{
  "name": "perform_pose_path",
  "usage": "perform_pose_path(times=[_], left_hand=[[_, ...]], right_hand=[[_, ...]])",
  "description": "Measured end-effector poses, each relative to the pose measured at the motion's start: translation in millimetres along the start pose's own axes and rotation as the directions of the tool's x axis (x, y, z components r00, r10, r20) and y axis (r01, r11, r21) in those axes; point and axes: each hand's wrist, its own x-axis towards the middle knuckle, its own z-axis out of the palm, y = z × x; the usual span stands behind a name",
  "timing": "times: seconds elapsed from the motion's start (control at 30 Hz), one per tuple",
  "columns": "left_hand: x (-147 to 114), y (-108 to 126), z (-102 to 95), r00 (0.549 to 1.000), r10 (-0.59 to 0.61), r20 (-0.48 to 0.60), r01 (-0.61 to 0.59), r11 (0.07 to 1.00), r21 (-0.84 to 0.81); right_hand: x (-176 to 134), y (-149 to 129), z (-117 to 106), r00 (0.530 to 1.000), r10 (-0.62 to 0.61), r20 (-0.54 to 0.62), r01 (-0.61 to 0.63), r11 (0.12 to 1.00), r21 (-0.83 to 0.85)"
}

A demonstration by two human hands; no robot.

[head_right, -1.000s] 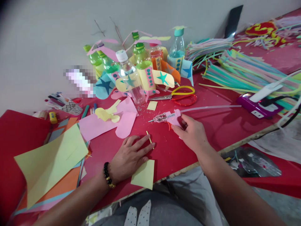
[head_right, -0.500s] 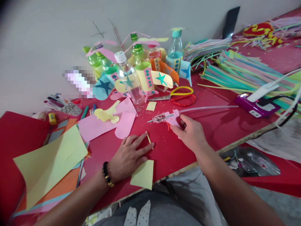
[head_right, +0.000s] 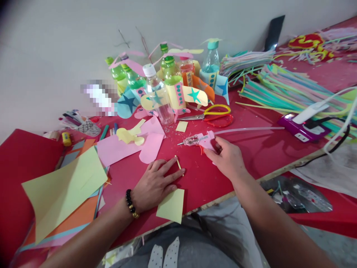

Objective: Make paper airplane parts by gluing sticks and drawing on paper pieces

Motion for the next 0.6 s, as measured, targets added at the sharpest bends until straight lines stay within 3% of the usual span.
perform_pose_path(times=[0.6], left_hand=[[-4.4,-4.5,7.9,0.997,0.04,-0.063,-0.043,0.998,-0.053]], right_hand=[[0.5,-0.7,-1.3,0.999,0.043,0.017,-0.042,0.997,-0.057]])
